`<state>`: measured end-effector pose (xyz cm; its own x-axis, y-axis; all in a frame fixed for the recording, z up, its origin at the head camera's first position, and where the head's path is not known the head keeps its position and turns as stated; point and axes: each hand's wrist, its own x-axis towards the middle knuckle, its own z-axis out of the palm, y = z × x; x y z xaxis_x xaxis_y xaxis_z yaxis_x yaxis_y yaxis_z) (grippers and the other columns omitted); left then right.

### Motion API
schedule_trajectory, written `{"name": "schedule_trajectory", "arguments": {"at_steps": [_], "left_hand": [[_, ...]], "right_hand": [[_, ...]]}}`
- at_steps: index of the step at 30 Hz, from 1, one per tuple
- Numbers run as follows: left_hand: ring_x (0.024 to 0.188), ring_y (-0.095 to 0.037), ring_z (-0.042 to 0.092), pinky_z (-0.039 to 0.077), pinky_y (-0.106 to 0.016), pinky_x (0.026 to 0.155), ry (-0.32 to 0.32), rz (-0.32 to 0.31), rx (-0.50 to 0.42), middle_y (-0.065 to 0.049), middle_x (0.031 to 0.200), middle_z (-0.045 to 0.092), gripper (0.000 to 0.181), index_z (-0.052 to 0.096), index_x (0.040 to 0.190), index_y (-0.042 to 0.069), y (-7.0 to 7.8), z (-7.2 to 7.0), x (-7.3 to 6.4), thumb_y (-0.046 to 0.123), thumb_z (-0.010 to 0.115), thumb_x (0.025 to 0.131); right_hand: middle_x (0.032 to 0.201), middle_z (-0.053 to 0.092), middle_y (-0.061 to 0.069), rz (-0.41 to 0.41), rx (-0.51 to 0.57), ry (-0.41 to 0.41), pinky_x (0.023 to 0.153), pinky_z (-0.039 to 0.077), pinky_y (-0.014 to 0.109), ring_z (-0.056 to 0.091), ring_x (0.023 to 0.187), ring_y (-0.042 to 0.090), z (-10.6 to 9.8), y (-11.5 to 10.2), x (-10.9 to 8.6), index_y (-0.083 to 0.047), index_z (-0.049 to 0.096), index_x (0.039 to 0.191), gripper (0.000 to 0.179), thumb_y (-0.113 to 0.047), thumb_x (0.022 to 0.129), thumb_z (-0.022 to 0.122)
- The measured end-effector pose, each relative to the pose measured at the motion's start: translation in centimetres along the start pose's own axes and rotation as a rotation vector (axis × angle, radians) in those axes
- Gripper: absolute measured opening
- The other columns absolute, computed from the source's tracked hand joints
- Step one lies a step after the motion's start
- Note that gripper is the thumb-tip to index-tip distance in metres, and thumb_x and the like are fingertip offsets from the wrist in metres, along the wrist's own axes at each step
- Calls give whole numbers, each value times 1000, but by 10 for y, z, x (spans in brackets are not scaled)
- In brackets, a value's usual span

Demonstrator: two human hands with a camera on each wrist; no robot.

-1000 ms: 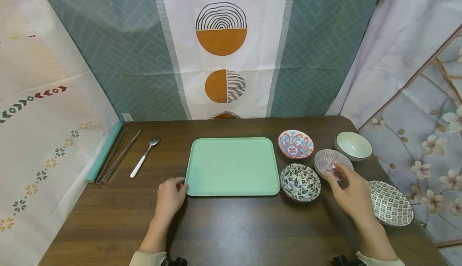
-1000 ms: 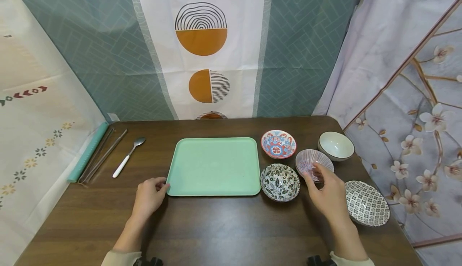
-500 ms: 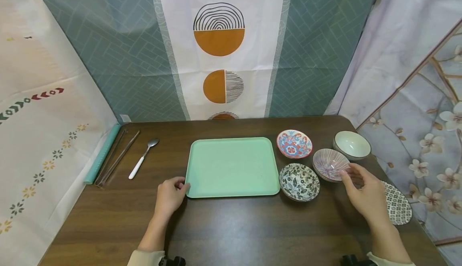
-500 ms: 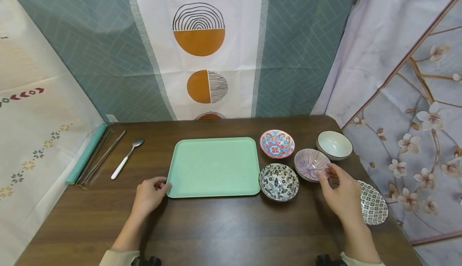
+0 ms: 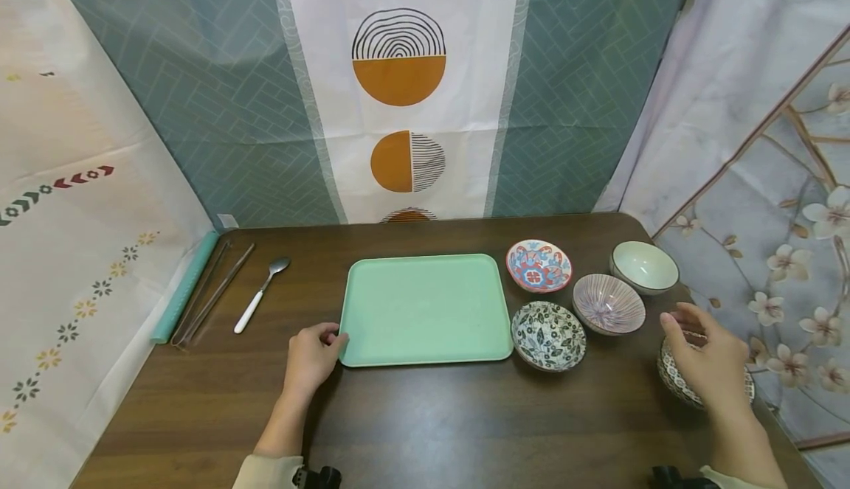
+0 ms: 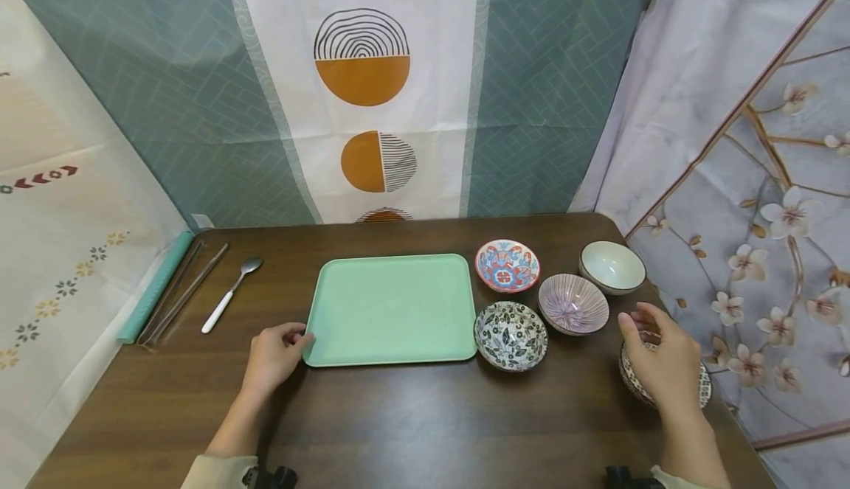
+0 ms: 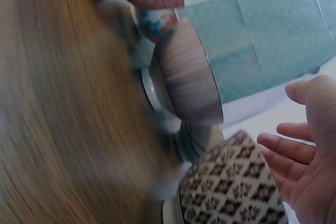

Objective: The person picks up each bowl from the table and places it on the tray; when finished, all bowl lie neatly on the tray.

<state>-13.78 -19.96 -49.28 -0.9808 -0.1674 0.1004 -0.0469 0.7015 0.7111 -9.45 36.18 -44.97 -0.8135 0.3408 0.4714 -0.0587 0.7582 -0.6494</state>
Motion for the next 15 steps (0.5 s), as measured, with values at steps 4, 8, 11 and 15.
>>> {"name": "schedule_trajectory", "arguments": {"at_steps": [4,8,11,15], "left_hand": [[62,-14,54,45,-28,59,-1,-11,-2,-4,75,64,20,75,103,-6,-1,1,1,10,75,89],[63,-14,54,45,-28,59,-12,-21,-8,-4,76,64,21,75,104,-5,-2,2,2,10,75,90],[63,-14,54,45,-28,59,-17,-19,-13,-3,76,64,21,74,104,-5,-3,2,1,10,75,90],[63,-14,54,45,-28,58,-19,-14,-17,-3,76,64,20,74,104,-5,-4,1,1,9,75,90]], "right_hand": [[106,68,31,29,-26,-13,70,37,-1,40,79,-31,-7,12,3,9,64,125,38,-16,96,67],[107,67,32,47,-41,-20,69,35,-1,40,79,-29,-12,24,5,9,64,126,40,-19,97,66],[108,67,31,62,-71,-33,68,35,-1,39,78,-29,-18,33,5,8,63,127,42,-22,98,66],[111,67,32,98,-127,-64,77,38,10,34,76,-30,-28,43,4,7,62,130,45,-26,99,64]]}}
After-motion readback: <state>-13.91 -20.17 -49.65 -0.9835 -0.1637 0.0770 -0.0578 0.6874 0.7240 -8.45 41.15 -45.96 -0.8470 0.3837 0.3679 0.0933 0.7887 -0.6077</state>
